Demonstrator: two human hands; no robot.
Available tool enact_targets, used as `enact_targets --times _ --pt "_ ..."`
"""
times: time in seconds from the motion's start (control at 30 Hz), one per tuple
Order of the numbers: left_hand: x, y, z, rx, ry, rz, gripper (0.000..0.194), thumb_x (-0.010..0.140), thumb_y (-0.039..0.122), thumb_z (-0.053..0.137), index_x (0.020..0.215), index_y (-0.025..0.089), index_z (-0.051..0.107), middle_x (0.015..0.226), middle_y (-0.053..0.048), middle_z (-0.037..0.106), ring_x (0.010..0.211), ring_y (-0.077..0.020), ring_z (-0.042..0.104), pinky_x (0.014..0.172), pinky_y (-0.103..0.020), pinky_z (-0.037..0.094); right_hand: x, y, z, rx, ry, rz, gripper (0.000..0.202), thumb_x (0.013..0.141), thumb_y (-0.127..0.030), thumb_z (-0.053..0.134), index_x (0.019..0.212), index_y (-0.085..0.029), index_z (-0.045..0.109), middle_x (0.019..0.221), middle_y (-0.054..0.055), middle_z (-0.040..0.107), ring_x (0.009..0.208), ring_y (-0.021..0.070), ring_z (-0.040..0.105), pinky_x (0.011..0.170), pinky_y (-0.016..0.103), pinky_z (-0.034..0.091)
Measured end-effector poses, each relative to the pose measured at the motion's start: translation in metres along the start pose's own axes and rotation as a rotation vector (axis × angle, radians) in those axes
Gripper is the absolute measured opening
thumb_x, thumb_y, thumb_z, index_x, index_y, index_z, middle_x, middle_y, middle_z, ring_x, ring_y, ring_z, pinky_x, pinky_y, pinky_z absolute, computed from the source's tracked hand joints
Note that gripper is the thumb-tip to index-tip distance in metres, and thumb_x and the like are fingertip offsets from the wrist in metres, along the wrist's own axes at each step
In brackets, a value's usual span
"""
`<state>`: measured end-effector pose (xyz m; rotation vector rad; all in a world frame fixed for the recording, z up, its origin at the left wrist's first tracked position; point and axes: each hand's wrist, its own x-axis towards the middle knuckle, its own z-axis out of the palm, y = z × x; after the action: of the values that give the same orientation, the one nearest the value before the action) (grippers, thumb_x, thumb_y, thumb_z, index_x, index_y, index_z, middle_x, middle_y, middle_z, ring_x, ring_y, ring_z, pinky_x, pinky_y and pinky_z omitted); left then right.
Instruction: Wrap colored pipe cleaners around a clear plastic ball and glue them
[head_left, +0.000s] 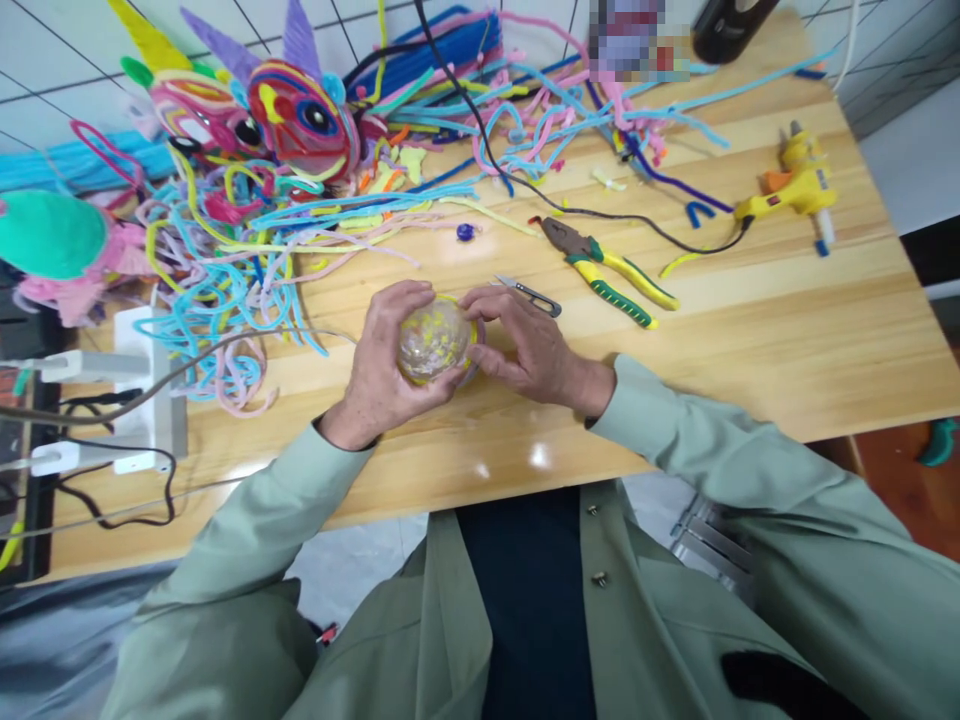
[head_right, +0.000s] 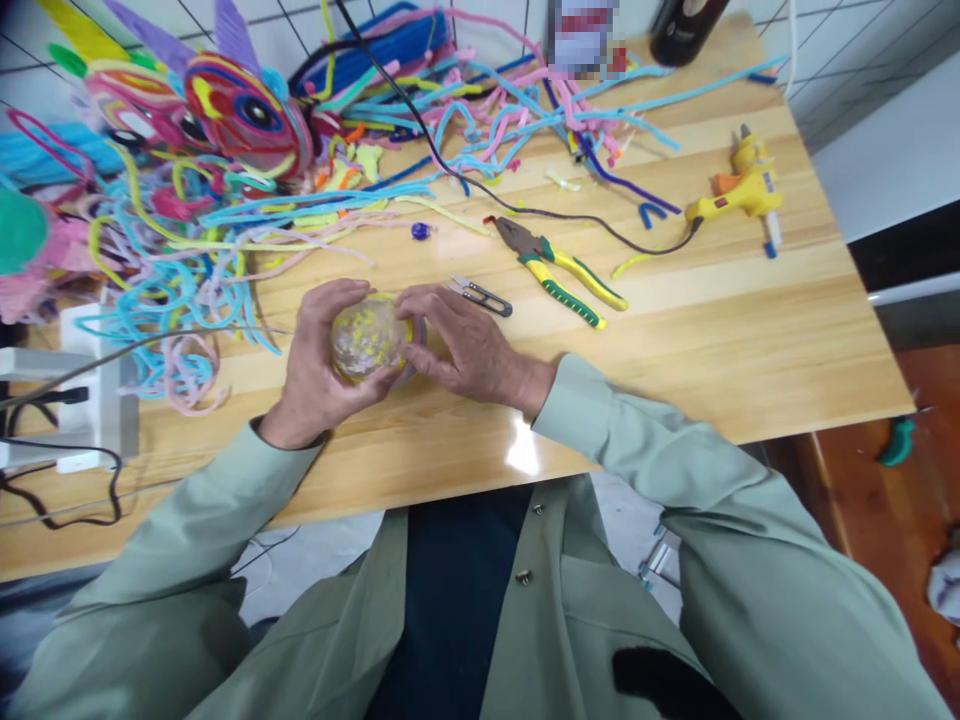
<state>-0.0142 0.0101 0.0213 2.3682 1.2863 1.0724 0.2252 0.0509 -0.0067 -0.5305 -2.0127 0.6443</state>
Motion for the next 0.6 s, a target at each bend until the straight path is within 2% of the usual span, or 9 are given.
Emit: enact_targets --times 0.1,0.2,0.33,0.6 --pt "-0.002 0.000 0.001 -0.029 -0.006 -0.042 0.076 0.093 0.065 0.079 0.153 0.029 0.049 0.145 -0.014 0.065 0.138 -0.0348 0.066 0.118 -0.056 0.058 0.000 -0.003 0.001 0.075 0.007 0.072 0.033 0.109 -0.045 0.061 0.134 -0.023 0.058 0.133 0.012 0.072 0.120 0.0243 0.071 0.100 0.046 0.063" --pt "-0.002 0.002 0.003 -0.021 0.001 -0.003 0.077 0.092 0.061 0.082 0.153 0.027 0.049 0.144 -0.013 0.066 0.136 -0.0347 0.068 0.116 -0.056 0.060 0.000 -0.008 0.003 0.122 0.039 0.163 0.033 0.107 -0.043 0.059 0.132 -0.023 0.059 0.130 0.011 0.072 0.115 0.0235 0.071 0.095 0.043 0.064" --pt "-0.001 0.004 0.005 0.002 0.027 0.049 0.081 0.088 0.058 0.087 0.152 0.024 0.052 0.142 -0.014 0.067 0.133 -0.0348 0.069 0.113 -0.056 0.062 0.000 -0.017 0.005 0.122 0.073 0.258 0.029 0.100 -0.033 0.061 0.127 -0.023 0.059 0.124 0.008 0.072 0.111 0.0237 0.071 0.092 0.042 0.065" --pt "0.000 0.008 0.005 -0.026 0.001 0.022 0.080 0.087 0.056 0.089 0.152 0.026 0.053 0.143 -0.015 0.067 0.137 -0.0361 0.068 0.115 -0.057 0.061 0.002 -0.022 0.001 0.152 0.086 0.326 0.028 0.093 -0.026 0.062 0.121 -0.026 0.059 0.123 0.006 0.073 0.113 0.0228 0.073 0.091 0.040 0.067"
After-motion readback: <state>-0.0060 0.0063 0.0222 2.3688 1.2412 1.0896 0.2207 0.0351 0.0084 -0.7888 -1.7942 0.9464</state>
